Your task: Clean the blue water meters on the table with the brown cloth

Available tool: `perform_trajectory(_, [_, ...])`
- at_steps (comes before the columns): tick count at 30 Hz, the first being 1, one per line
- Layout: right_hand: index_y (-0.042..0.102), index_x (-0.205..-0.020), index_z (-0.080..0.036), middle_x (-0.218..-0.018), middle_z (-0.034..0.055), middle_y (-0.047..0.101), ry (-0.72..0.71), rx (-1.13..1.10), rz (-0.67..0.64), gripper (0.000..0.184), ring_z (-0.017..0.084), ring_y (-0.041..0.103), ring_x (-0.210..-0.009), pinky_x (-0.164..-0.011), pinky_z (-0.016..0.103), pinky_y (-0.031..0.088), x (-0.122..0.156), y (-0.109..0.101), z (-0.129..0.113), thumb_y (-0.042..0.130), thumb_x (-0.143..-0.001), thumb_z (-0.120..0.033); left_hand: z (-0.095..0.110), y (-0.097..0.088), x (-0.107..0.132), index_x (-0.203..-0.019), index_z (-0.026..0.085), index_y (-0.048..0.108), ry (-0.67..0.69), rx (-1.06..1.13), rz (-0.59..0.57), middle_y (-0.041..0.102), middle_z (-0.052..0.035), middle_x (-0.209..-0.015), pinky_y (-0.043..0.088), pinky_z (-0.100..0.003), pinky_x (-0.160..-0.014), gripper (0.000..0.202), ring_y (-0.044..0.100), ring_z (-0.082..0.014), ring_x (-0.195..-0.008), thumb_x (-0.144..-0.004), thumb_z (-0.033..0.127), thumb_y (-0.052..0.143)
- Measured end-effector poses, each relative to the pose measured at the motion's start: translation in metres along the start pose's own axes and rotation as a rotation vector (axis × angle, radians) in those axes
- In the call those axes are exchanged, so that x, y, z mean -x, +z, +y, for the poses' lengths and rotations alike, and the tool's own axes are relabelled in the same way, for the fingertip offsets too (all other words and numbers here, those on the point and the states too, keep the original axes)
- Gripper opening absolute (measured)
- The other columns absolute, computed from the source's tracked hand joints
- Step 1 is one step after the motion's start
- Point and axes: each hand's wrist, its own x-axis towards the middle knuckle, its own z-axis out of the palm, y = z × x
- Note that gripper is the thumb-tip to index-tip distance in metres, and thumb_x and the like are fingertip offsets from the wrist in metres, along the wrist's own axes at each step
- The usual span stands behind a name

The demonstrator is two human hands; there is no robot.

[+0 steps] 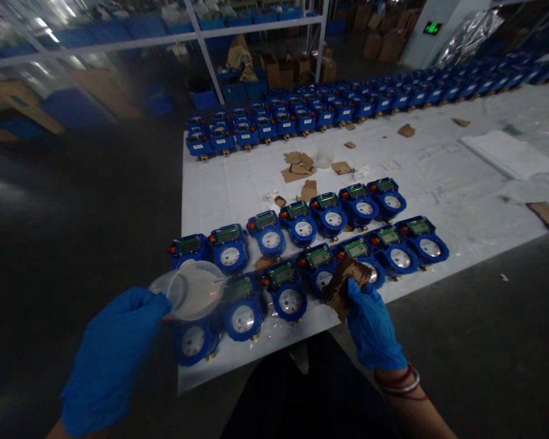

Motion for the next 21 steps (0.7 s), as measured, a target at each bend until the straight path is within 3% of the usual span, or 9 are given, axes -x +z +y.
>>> perform_trajectory(6, [0.092,-0.131,-0.037,-0.120,0.0017,0.099,-0.021,0.037,0.014,0.061,0.036,0.095,-0.113,-0.106,0.054,0.080,-0.0013,-0.0026,0.0004,0.113,-0.079,-0.063,0.0027,-0.0006,0.0003,-0.079,0.032,0.053,-0.010,-0.032,0.005,0.063,0.0034,-0.079,0.045,-0.039,-0.071,0.040,0.044,-0.0202,-0.071,-0.078,0.072,0.060])
perform_trajectory(13, [0.092,-0.130,-0.038,-0.116,0.0012,0.099,0.007,0.013,0.022,0.062,0.039,0.093,-0.124,-0.110,0.057,0.079,0.0014,0.0021,-0.0031,0.114,-0.077,-0.062,0.0044,-0.0009,0.0020,-0.080,0.032,0.054,-0.030,0.037,-0.013,0.052,0.0059,-0.070,0.039,-0.037,-0.067,0.034,0.040,-0.0199,-0.067,-0.079,0.066,0.063])
perform_trajectory(21, [0.092,-0.110,-0.036,-0.112,-0.0003,0.098,0.023,-0.006,0.031,0.053,0.036,0.095,-0.112,-0.105,0.055,0.081,0.0014,0.0029,-0.0043,0.118,-0.071,-0.060,0.0101,-0.0023,0.0039,-0.078,0.032,0.053,-0.006,-0.006,0.004,0.060,0.0032,-0.078,0.042,-0.038,-0.071,0.032,0.051,-0.0228,-0.076,-0.079,0.063,0.061])
